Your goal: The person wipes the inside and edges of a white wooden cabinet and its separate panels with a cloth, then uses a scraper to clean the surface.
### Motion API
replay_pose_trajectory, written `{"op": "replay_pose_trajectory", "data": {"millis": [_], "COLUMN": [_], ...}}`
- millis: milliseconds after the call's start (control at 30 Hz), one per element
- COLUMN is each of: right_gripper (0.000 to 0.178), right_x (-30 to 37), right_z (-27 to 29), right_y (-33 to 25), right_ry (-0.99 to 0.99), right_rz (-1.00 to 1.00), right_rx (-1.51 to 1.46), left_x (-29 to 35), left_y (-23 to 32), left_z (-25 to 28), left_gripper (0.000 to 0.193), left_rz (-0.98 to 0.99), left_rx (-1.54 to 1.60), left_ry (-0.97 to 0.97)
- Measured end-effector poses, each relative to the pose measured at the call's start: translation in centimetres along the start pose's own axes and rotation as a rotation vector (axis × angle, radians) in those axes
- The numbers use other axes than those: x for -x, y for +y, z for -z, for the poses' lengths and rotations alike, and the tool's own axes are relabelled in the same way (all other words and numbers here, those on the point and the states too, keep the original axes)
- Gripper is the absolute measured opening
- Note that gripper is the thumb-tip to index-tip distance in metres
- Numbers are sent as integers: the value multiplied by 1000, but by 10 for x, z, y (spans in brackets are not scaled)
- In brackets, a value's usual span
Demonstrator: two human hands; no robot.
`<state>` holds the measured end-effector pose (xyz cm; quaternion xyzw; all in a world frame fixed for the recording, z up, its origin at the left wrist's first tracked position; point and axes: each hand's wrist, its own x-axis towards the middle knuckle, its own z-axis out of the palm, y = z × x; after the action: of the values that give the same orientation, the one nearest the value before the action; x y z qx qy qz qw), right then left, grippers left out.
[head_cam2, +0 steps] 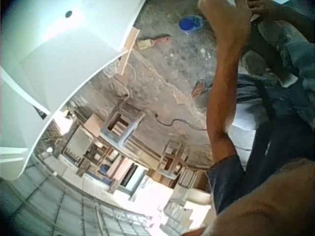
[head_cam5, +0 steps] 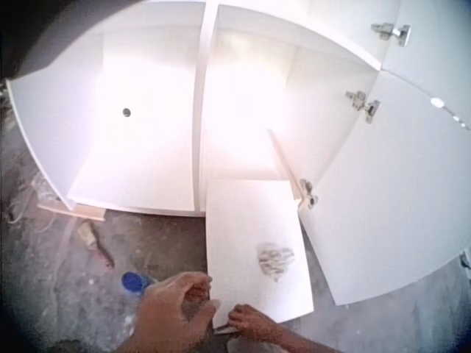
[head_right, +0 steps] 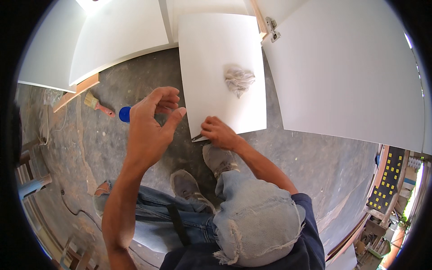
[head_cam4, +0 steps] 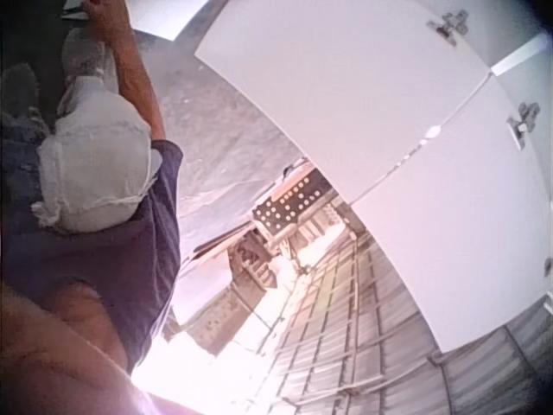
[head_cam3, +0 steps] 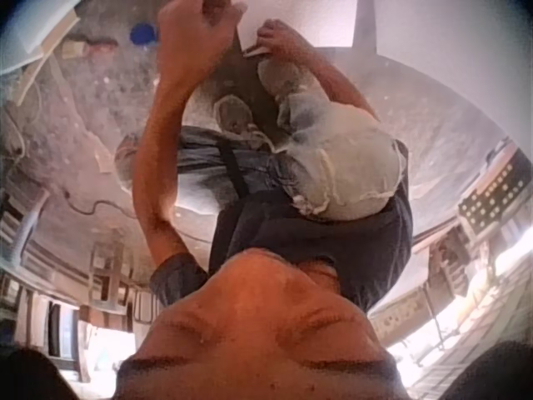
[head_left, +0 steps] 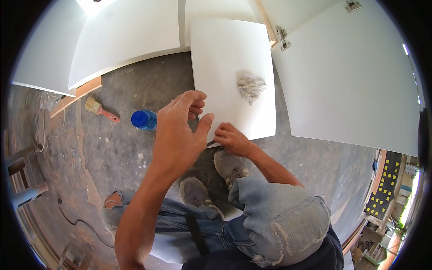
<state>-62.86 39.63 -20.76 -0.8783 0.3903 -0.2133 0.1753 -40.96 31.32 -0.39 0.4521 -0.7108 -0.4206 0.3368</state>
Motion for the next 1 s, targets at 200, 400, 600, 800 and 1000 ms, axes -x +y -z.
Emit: {"op": "replay_pose_trajectory", "data": {"millis": [200,400,600,800,1000], "right_gripper": [13,18,15,20,20], "right_x": [9,2,-8,-10,1], "right_z": [14,24,13,-2,5], "right_y": [19,28,16,0,5], "right_ry": [-5,-22,-83,-128,-33], "right_rz": [-171,-232,-34,103,-62], "right_rx": [8,64,99,46,19], "left_x": [2,-1,0,1,1], "left_y": [5,6,6,4,5], "left_z": [-5,-1,2,5,3], "left_gripper": [32,31,32,33,33], "left_rz": [-20,-8,29,6,-16], "left_rx": [35,19,24,1,27], "left_ry": [1,5,6,4,0]}}
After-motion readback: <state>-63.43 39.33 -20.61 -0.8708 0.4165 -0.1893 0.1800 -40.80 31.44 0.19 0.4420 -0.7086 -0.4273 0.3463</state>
